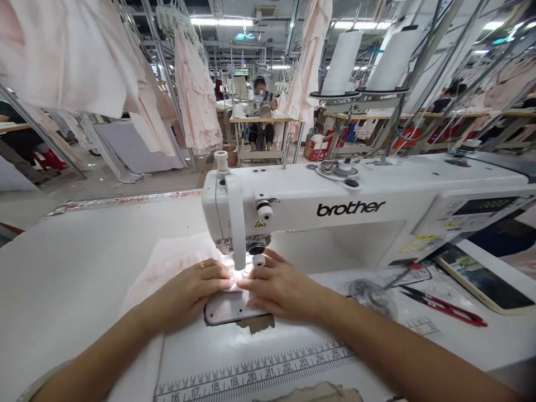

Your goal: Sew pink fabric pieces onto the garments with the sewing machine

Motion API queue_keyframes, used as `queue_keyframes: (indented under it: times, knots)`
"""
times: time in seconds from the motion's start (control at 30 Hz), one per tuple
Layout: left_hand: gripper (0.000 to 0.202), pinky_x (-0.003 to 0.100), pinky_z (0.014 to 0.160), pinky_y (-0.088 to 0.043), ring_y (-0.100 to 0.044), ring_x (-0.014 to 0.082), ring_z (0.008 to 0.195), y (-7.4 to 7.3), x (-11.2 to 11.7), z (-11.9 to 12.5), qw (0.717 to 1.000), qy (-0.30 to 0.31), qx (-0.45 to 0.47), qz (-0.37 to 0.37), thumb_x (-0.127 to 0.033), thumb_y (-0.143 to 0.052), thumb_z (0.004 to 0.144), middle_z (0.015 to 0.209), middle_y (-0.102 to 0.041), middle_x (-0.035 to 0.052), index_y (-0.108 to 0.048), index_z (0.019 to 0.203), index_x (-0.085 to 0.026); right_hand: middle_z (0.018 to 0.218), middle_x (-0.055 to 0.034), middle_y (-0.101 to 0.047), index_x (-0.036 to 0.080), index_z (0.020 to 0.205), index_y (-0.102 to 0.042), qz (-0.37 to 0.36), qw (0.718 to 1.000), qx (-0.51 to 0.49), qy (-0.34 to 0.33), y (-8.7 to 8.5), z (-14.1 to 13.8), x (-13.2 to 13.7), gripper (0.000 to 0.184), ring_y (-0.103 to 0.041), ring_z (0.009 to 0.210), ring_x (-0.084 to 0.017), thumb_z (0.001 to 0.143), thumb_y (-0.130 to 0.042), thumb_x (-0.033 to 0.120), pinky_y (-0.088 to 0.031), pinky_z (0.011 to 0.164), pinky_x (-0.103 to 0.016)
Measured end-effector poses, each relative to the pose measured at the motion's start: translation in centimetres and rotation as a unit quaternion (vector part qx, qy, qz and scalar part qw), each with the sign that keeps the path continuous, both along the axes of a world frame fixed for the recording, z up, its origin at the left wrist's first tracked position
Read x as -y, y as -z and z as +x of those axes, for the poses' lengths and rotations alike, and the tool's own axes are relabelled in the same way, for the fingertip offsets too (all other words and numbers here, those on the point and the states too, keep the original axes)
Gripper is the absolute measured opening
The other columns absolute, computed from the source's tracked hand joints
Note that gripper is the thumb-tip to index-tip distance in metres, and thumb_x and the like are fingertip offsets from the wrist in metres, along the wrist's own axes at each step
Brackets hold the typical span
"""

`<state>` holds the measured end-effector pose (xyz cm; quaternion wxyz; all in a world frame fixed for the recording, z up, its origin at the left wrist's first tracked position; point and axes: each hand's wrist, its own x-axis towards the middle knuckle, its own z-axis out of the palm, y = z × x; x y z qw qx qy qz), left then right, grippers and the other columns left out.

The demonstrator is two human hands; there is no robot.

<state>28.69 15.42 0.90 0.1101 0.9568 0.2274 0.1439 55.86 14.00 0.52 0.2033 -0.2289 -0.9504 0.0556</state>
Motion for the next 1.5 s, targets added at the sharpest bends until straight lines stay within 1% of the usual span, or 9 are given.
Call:
queue_keyframes:
  times: [0.2, 0.43, 0.57, 0.67, 0.8, 0.97, 1.13, 1.27, 1.5]
  knots:
    - [0.051, 0.035, 0.101, -0.048, -0.055, 0.0176, 0.118, 0.2, -0.2, 0.1, 1.000, 0.003, 0.003, -0.015, -0.003, -0.036, 0.094, 0.125, -0.063, 0.0019, -0.055, 0.130, -0.033, 0.103, -0.0013, -0.061, 0.024, 0.118, -0.063, -0.024, 0.999, 0.030, 0.010, -0.3, -0.2, 0.4, 0.022, -0.051, 0.097, -0.017, 0.100, -0.056, 0.035, -0.016, 0.111, -0.038]
    - [0.048, 0.039, 0.101, -0.049, -0.057, 0.0202, 0.119, 0.5, -0.8, 0.4, 0.999, -0.018, -0.019, 0.028, -0.009, -0.038, 0.098, 0.126, -0.064, 0.0015, -0.053, 0.135, -0.035, 0.108, -0.0033, -0.061, 0.024, 0.123, -0.061, 0.015, 0.997, 0.052, 0.062, -0.1, -0.4, 0.5, 0.031, -0.045, 0.111, -0.022, 0.097, -0.060, 0.041, -0.006, 0.115, -0.042]
    - [0.046, 0.037, 0.101, -0.050, -0.058, 0.0194, 0.121, 1.1, -1.0, -0.1, 0.998, -0.009, -0.011, 0.059, -0.008, -0.039, 0.097, 0.130, -0.064, 0.0005, -0.056, 0.133, -0.032, 0.108, -0.0015, -0.062, 0.026, 0.123, -0.060, 0.033, 0.996, 0.051, 0.062, 0.0, -0.3, 0.4, 0.030, -0.045, 0.112, -0.021, 0.099, -0.056, 0.042, -0.004, 0.117, -0.042]
    - [0.044, 0.038, 0.103, -0.050, -0.057, 0.0199, 0.125, 1.3, -1.0, -0.4, 0.997, -0.003, -0.010, 0.074, -0.009, -0.042, 0.096, 0.130, -0.064, 0.0002, -0.058, 0.131, -0.030, 0.108, -0.0019, -0.062, 0.025, 0.122, -0.060, 0.039, 0.995, 0.062, 0.067, 0.0, -0.4, 0.4, 0.029, -0.046, 0.113, -0.021, 0.099, -0.055, 0.042, -0.006, 0.117, -0.042]
    - [0.044, 0.039, 0.103, -0.050, -0.057, 0.0205, 0.125, 1.5, -1.2, -0.3, 0.997, -0.022, -0.011, 0.080, -0.010, -0.044, 0.096, 0.132, -0.063, 0.0014, -0.057, 0.133, -0.030, 0.114, -0.0051, -0.059, 0.026, 0.128, -0.056, 0.037, 0.991, 0.079, 0.102, -0.2, -0.7, 0.5, 0.038, -0.043, 0.117, -0.023, 0.097, -0.057, 0.048, -0.014, 0.116, -0.042]
    - [0.042, 0.038, 0.105, -0.049, -0.059, 0.0196, 0.123, 2.0, -2.0, -0.2, 0.994, -0.051, -0.012, 0.094, -0.011, -0.042, 0.096, 0.130, -0.065, 0.0027, -0.060, 0.130, -0.028, 0.112, -0.0056, -0.059, 0.024, 0.125, -0.056, 0.049, 0.988, 0.086, 0.118, -0.3, -0.7, 0.3, 0.042, -0.043, 0.118, -0.024, 0.095, -0.056, 0.054, -0.012, 0.117, -0.044]
    - [0.041, 0.035, 0.105, -0.048, -0.061, 0.0192, 0.120, 2.1, -2.2, -0.1, 0.994, -0.081, -0.011, 0.077, -0.012, -0.044, 0.095, 0.128, -0.066, 0.0022, -0.061, 0.129, -0.027, 0.108, -0.0047, -0.060, 0.023, 0.115, -0.059, 0.076, 0.986, 0.088, 0.117, 0.1, -0.5, 0.0, 0.035, -0.043, 0.118, -0.024, 0.096, -0.055, 0.052, -0.013, 0.118, -0.042]
    - [0.043, 0.037, 0.103, -0.049, -0.061, 0.0199, 0.119, 1.7, -2.0, 0.1, 0.994, -0.090, -0.006, 0.059, -0.010, -0.043, 0.094, 0.128, -0.066, 0.0024, -0.062, 0.128, -0.028, 0.102, -0.0039, -0.063, 0.023, 0.106, -0.061, 0.075, 0.988, 0.074, 0.111, 0.0, -0.4, -0.1, 0.028, -0.046, 0.114, -0.023, 0.098, -0.054, 0.048, -0.015, 0.117, -0.044]
    - [0.046, 0.038, 0.102, -0.050, -0.059, 0.0206, 0.121, 1.1, -1.6, 0.1, 0.994, -0.101, -0.020, 0.046, -0.008, -0.041, 0.093, 0.131, -0.064, 0.0040, -0.059, 0.131, -0.026, 0.090, -0.0017, -0.066, 0.022, 0.105, -0.065, 0.071, 0.994, 0.009, 0.085, 0.3, 0.0, -0.6, 0.024, -0.052, 0.105, -0.020, 0.100, -0.053, 0.043, -0.023, 0.114, -0.042]
